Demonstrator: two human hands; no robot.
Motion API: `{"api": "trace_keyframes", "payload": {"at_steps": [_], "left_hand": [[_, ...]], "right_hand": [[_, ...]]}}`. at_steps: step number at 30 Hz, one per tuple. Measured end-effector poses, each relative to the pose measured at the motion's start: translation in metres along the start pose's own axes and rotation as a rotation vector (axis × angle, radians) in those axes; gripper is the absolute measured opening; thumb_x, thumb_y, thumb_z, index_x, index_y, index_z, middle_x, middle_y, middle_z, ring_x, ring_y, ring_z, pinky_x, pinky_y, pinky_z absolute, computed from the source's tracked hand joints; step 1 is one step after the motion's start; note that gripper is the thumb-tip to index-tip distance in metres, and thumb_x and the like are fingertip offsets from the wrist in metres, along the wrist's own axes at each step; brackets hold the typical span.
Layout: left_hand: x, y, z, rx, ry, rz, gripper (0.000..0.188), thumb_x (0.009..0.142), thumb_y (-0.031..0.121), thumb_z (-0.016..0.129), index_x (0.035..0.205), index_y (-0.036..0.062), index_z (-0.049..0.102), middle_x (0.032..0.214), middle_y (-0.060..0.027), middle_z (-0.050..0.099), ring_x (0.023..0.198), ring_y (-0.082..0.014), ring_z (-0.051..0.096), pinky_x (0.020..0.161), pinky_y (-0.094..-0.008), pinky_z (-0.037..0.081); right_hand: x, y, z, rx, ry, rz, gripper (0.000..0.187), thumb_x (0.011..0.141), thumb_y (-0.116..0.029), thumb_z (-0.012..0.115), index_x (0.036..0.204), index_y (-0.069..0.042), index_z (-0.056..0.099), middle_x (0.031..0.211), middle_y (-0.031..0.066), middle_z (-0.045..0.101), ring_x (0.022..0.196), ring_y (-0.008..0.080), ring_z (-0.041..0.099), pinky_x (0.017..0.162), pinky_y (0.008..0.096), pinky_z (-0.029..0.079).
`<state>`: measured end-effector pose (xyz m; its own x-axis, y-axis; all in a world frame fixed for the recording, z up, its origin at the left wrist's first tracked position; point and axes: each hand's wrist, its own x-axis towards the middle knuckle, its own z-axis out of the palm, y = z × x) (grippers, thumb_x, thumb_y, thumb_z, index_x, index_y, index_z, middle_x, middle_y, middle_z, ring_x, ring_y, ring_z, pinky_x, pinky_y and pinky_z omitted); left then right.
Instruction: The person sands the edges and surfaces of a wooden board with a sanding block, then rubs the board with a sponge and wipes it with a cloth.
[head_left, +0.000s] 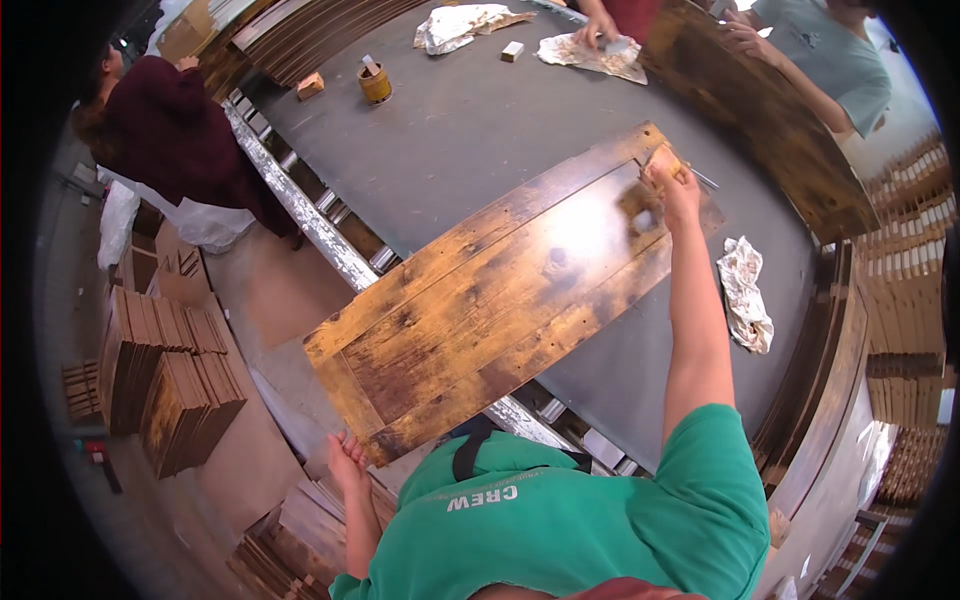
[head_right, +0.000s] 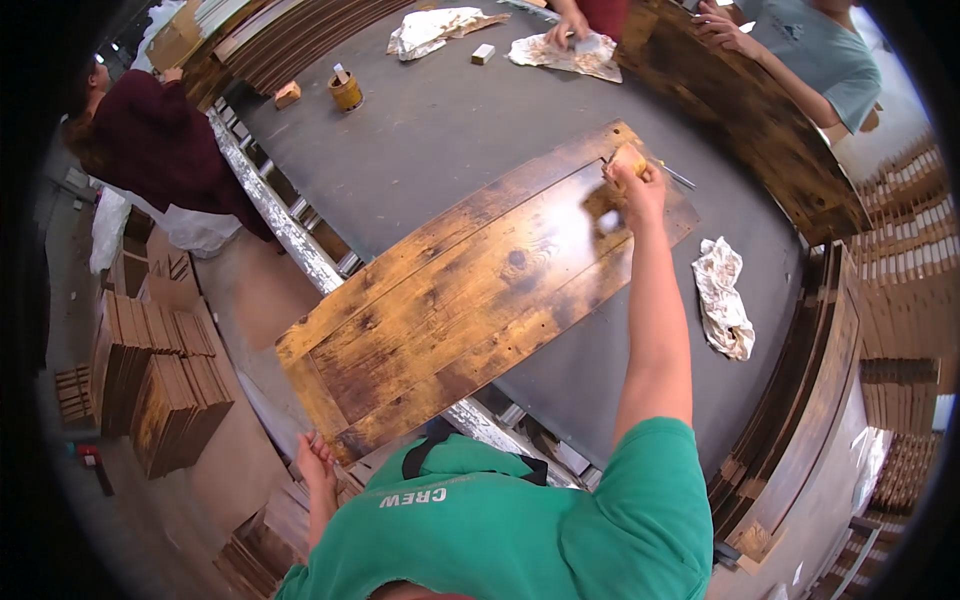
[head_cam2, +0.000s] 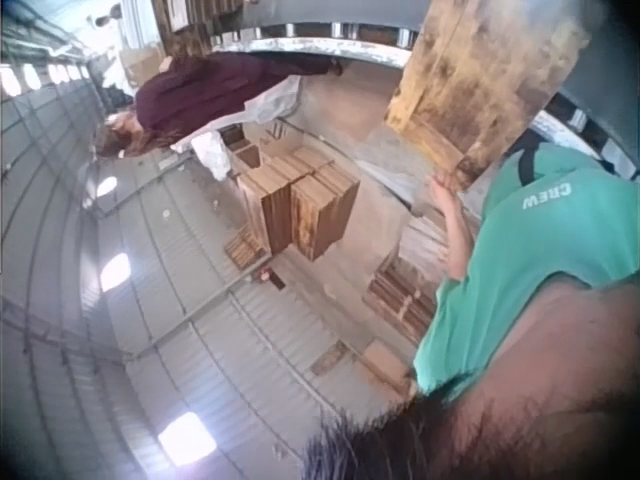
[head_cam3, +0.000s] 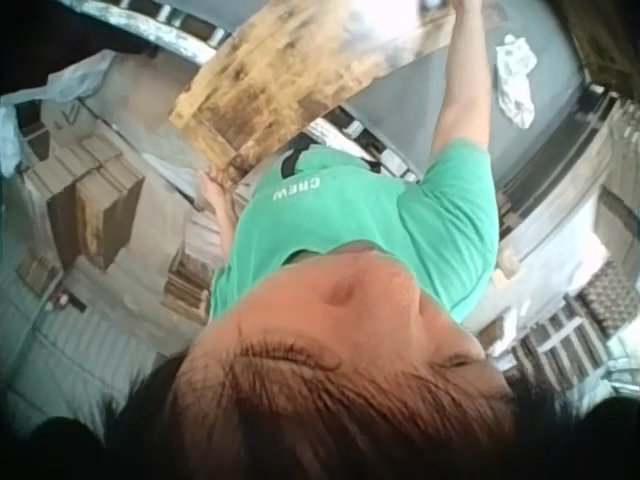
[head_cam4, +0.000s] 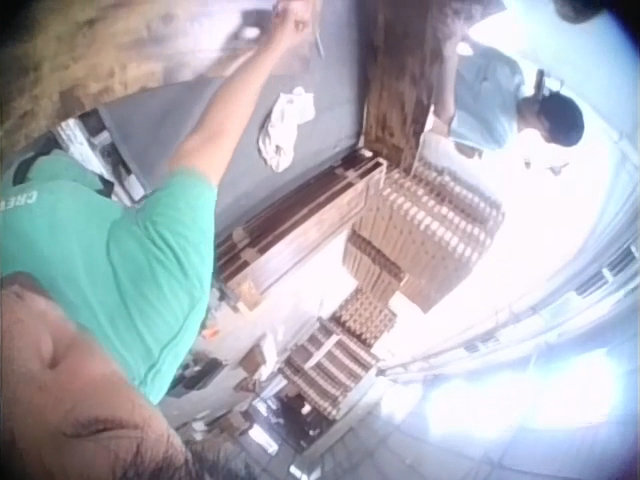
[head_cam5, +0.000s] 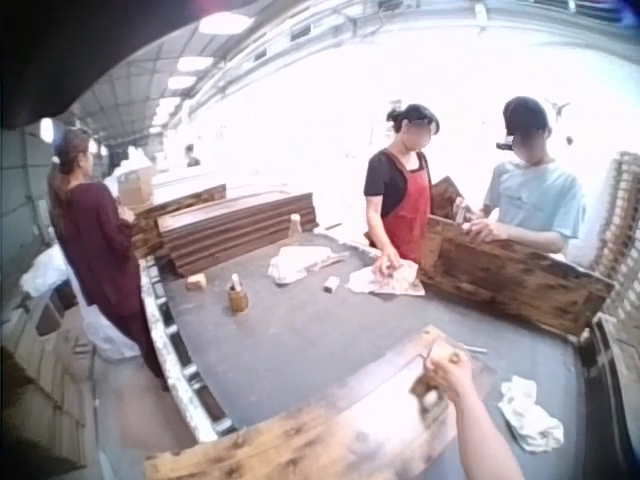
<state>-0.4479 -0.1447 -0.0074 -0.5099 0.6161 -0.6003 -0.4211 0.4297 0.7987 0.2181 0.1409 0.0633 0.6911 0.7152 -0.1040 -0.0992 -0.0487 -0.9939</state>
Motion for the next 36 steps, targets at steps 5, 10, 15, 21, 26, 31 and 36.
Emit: {"api": "trace_keyframes", "payload": {"at_steps": [5, 10, 15, 21, 26, 31, 36], "left_hand": [[-0.003, 0.000, 0.001, 0.038, 0.084, -0.024, 0.050, 0.095, 0.046, 0.050, 0.114, -0.0006, 0.053, 0.071, 0.0005, 0.048, 0.055, -0.0069, 0.040, 0.047, -0.0211, 0.033], [-0.014, 0.002, 0.011, 0.064, 0.189, -0.064, 0.039, 0.096, 0.041, 0.050, 0.108, 0.0046, 0.058, 0.070, 0.0023, 0.050, 0.055, -0.0056, 0.041, 0.047, -0.0204, 0.032], [-0.005, -0.001, 0.025, 0.074, 0.065, -0.081, 0.042, 0.095, 0.043, 0.050, 0.114, 0.0071, 0.059, 0.078, 0.0009, 0.054, 0.061, -0.0049, 0.045, 0.048, -0.0199, 0.032], [-0.031, 0.013, 0.038, 0.051, 0.024, -0.089, 0.056, 0.097, 0.048, 0.042, 0.126, 0.0014, 0.052, 0.099, -0.0087, 0.064, 0.079, -0.0108, 0.058, 0.065, -0.0228, 0.044], [-0.033, 0.001, 0.017, -0.097, -0.065, -0.060, 0.058, 0.097, 0.048, 0.042, 0.127, -0.0014, 0.049, 0.103, -0.0120, 0.064, 0.085, -0.0144, 0.060, 0.073, -0.0256, 0.046], [-0.048, -0.002, 0.012, -0.134, -0.073, -0.065, 0.059, 0.097, 0.049, 0.041, 0.127, -0.0018, 0.048, 0.098, -0.0120, 0.064, 0.084, -0.0149, 0.060, 0.074, -0.0271, 0.047], [-0.064, -0.007, 0.005, -0.180, -0.108, -0.026, 0.057, 0.097, 0.047, 0.043, 0.125, -0.0013, 0.050, 0.100, -0.0131, 0.064, 0.081, -0.0148, 0.061, 0.071, -0.0271, 0.048]], "right_hand": [[0.044, 0.017, 0.031, -0.323, 0.060, -0.182, 0.063, 0.069, -0.021, 0.078, 0.121, 0.000, 0.050, 0.109, 0.0124, 0.061, 0.099, 0.0221, 0.060, 0.086, 0.0317, 0.048], [0.042, 0.028, 0.063, -0.704, 0.067, -0.292, 0.073, 0.066, -0.034, 0.079, 0.127, -0.004, 0.050, 0.121, 0.0183, 0.058, 0.113, 0.0301, 0.056, 0.095, 0.0375, 0.044], [0.036, 0.045, 0.061, -0.686, -0.141, -0.345, 0.069, 0.070, -0.034, 0.080, 0.125, -0.003, 0.051, 0.116, 0.0154, 0.060, 0.103, 0.0238, 0.059, 0.087, 0.0343, 0.047], [-0.107, 0.027, 0.130, -0.646, -0.298, -0.278, 0.066, 0.075, -0.031, 0.077, 0.126, 0.001, 0.049, 0.114, 0.0187, 0.058, 0.101, 0.0247, 0.059, 0.085, 0.0353, 0.050], [-0.205, 0.053, 0.178, -0.678, -0.402, -0.272, 0.066, 0.076, -0.030, 0.076, 0.128, -0.001, 0.047, 0.113, 0.0190, 0.060, 0.096, 0.0252, 0.062, 0.083, 0.0355, 0.052], [-0.305, 0.057, 0.232, -0.647, -0.585, -0.350, 0.062, 0.076, -0.025, 0.077, 0.125, 0.001, 0.048, 0.114, 0.0185, 0.059, 0.101, 0.0258, 0.060, 0.089, 0.0350, 0.050], [-0.391, 0.056, 0.277, -0.644, -0.842, -0.433, 0.058, 0.075, -0.024, 0.076, 0.121, 0.001, 0.051, 0.113, 0.0191, 0.059, 0.105, 0.0286, 0.058, 0.090, 0.0384, 0.049]]}}
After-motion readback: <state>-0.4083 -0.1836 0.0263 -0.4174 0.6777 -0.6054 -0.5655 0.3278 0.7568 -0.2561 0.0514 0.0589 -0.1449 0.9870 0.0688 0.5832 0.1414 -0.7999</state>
